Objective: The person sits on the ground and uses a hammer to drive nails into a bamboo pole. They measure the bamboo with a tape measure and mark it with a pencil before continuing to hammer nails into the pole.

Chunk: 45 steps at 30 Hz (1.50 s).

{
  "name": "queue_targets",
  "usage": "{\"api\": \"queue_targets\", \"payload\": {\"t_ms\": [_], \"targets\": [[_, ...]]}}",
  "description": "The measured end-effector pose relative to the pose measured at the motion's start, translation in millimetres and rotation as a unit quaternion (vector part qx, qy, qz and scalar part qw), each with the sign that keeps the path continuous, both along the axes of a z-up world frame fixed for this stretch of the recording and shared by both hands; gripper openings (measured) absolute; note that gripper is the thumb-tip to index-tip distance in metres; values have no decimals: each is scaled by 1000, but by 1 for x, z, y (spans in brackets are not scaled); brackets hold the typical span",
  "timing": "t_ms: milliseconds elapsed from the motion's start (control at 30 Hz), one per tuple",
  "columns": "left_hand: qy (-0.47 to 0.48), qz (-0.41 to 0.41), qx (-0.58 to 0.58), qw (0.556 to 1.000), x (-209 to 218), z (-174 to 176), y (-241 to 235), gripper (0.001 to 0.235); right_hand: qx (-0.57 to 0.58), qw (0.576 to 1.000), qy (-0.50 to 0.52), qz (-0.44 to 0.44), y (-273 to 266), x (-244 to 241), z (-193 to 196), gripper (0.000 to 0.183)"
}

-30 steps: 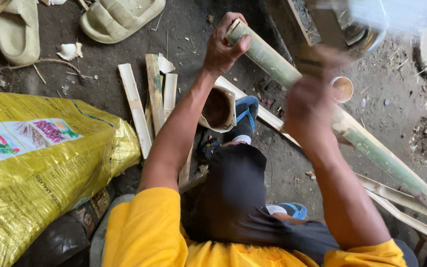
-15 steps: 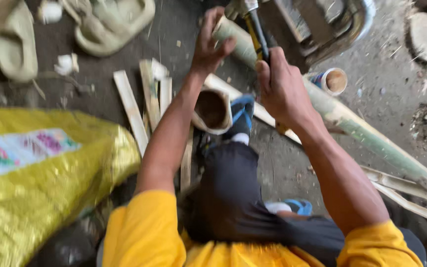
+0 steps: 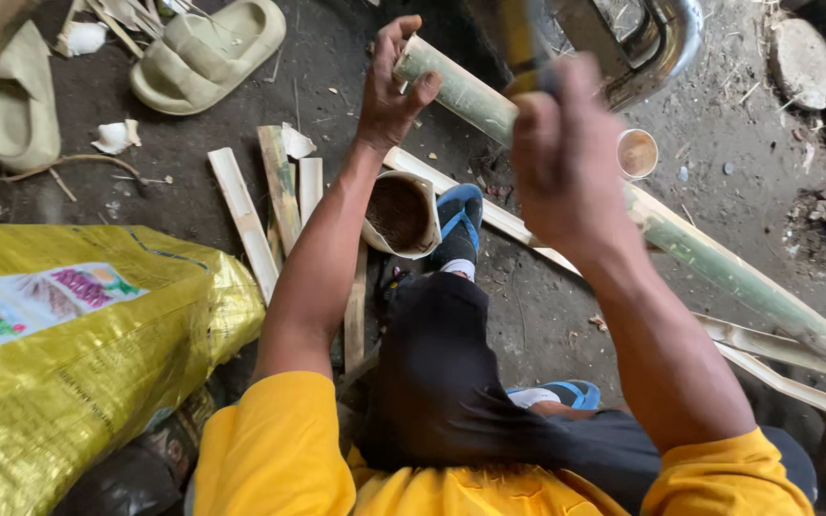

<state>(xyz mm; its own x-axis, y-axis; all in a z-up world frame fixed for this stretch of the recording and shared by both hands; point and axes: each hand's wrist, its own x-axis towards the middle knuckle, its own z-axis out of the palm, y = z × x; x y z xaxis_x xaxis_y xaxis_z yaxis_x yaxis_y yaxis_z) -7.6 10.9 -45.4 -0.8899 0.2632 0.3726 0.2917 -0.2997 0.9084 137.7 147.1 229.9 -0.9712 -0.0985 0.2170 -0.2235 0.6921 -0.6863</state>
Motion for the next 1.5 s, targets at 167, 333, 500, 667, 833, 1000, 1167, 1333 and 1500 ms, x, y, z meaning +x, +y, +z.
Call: {"api": "queue_targets", "payload": {"t_ms": [167,333,500,667,833,1000,1167,1333,1500], "targets": [[-73,-21,-27,997,0,-21,-3,100,2,998,-13,-56,1,-6,-12,33],[39,4,-33,999,-19,-17,1,95,102,977,-156,-102,44,-31,-101,27],[-17,-32,1,999,12,-17,-15,96,-218,961,-91,-142,109,-7,-126,23],[-90,280,-190,937,87,-36,-45,25,-391,903,-85,-154,117,-2,-145,27],[14,-67,-560,826,131,-106,-45,13,-353,927,-36,-122,121,3,-155,31],[122,-68,-735,664,122,-200,-4,19,-348,925,-41,-150,103,1,-146,26],[258,-137,-748,596,117,-253,-14,15,-366,911,-49,-185,87,1,-135,20],[298,-144,-783,527,115,-242,-26,25,-354,906,-49,-225,73,-3,-130,21],[113,-165,-776,599,116,-167,-19,21,-291,925,-34,-243,73,-5,-128,22]]}}
